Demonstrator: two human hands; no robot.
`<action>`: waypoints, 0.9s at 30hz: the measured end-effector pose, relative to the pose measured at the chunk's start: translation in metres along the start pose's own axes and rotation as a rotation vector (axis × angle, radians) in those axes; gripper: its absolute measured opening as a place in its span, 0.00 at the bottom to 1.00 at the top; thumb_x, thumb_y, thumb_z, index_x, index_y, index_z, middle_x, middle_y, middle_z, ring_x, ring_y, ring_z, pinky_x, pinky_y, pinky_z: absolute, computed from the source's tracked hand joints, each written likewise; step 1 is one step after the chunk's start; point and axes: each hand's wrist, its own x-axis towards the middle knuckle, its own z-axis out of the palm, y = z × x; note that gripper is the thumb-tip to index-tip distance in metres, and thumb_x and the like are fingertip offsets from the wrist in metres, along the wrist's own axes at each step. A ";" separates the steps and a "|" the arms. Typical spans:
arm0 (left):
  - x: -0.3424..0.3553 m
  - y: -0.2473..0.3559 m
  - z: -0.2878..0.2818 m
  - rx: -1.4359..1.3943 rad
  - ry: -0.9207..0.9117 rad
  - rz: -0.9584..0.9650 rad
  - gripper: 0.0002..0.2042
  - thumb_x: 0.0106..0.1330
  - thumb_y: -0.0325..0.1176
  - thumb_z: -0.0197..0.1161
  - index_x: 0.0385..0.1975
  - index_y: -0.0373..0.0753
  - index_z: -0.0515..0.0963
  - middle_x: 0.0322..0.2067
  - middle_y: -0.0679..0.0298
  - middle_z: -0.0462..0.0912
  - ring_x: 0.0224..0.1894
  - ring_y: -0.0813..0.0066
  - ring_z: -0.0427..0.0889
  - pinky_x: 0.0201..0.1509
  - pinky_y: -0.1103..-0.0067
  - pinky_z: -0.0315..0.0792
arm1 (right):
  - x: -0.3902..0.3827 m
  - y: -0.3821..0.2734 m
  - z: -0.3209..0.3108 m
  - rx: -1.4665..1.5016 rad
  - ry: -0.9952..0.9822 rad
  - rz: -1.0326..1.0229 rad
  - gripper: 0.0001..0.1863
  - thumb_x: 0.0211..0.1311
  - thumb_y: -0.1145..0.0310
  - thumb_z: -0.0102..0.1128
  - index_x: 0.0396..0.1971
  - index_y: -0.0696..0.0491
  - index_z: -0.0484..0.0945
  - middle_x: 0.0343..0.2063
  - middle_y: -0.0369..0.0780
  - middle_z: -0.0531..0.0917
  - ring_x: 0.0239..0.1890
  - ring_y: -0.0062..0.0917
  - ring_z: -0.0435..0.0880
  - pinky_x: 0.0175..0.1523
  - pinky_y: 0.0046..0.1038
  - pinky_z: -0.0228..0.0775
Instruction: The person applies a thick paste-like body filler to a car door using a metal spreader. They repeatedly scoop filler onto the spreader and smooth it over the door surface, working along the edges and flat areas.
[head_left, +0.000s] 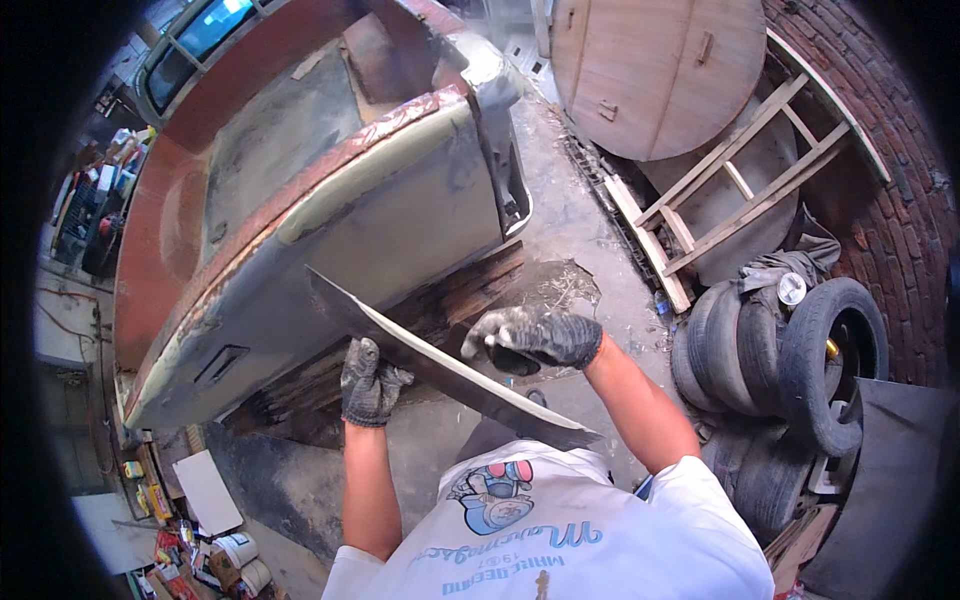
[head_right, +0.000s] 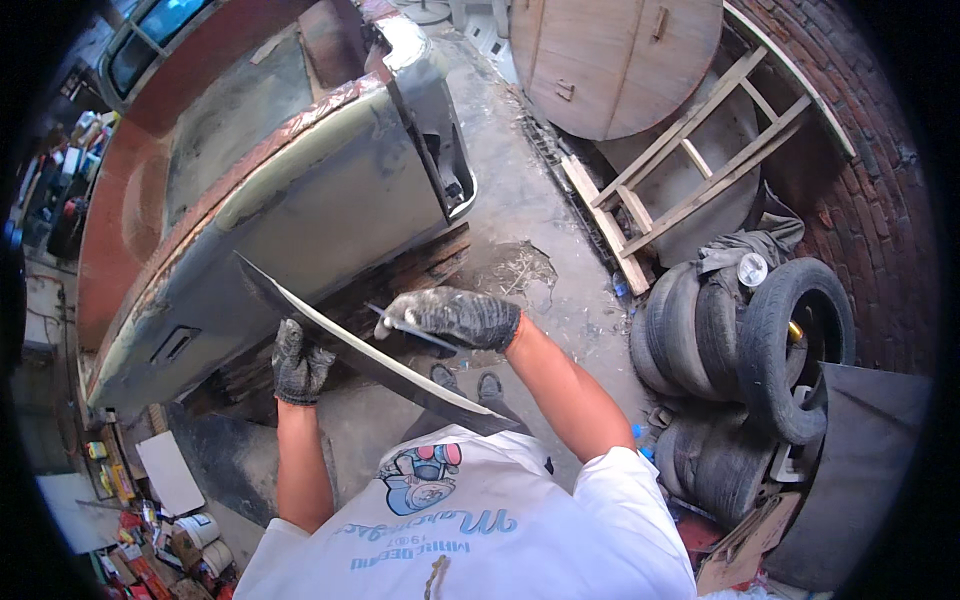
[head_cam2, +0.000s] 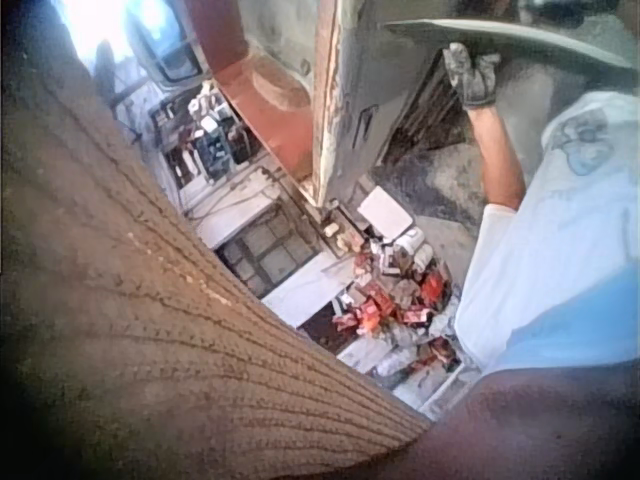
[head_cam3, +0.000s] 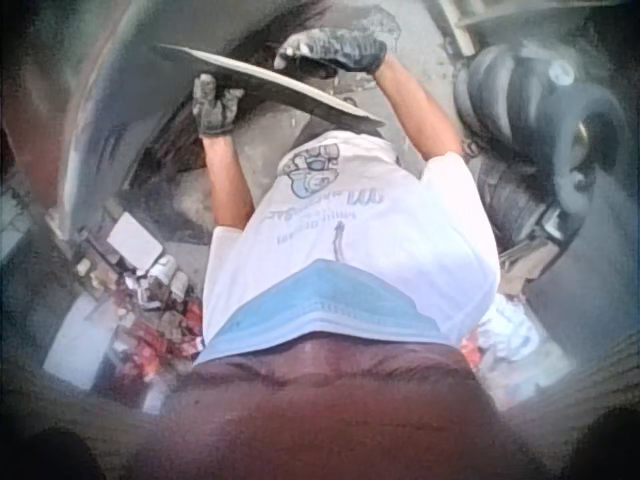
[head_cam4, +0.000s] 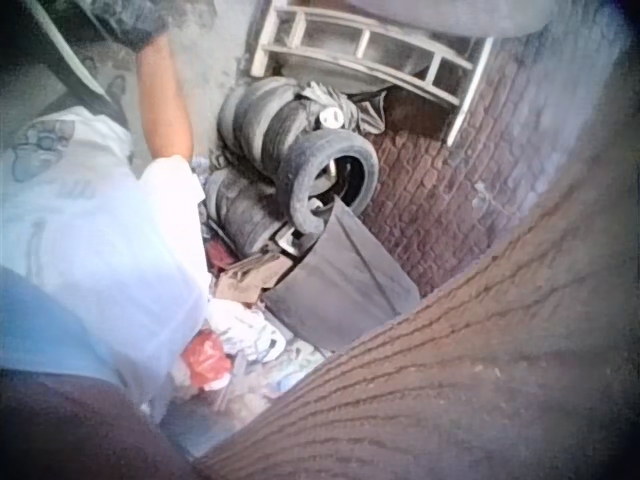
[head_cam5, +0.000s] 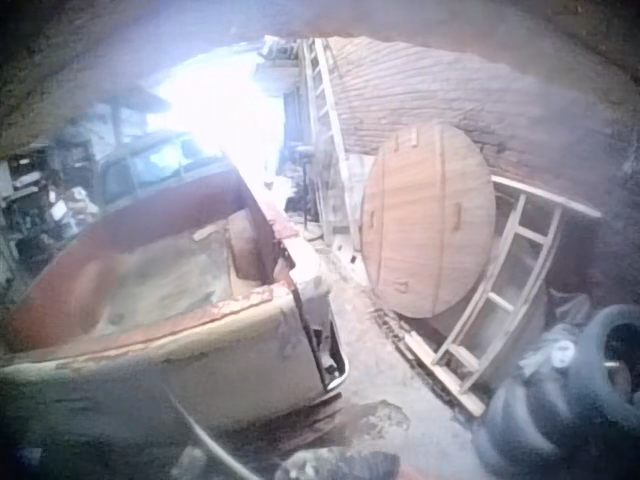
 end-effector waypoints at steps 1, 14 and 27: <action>-0.001 -0.001 0.006 0.006 -0.005 0.012 0.16 0.68 0.36 0.57 0.53 0.42 0.68 0.40 0.60 0.81 0.33 0.65 0.84 0.25 0.74 0.82 | -0.002 -0.001 0.005 0.030 -0.020 0.016 0.24 0.66 0.50 0.52 0.48 0.57 0.76 0.40 0.37 0.78 0.41 0.18 0.73 0.48 0.22 0.64; -0.012 0.026 0.043 0.159 0.144 0.175 0.10 0.68 0.38 0.57 0.44 0.41 0.73 0.35 0.59 0.82 0.25 0.66 0.83 0.24 0.75 0.82 | 0.008 0.015 0.006 -0.334 -0.017 -0.174 0.15 0.68 0.59 0.51 0.40 0.56 0.76 0.34 0.41 0.80 0.39 0.26 0.77 0.48 0.29 0.68; 0.053 0.228 -0.008 0.629 -0.103 0.617 0.17 0.73 0.37 0.49 0.57 0.38 0.71 0.58 0.58 0.73 0.53 0.70 0.75 0.49 0.78 0.76 | 0.039 0.218 -0.072 -0.124 1.611 0.074 0.16 0.62 0.61 0.56 0.43 0.57 0.75 0.36 0.46 0.82 0.38 0.35 0.80 0.47 0.34 0.71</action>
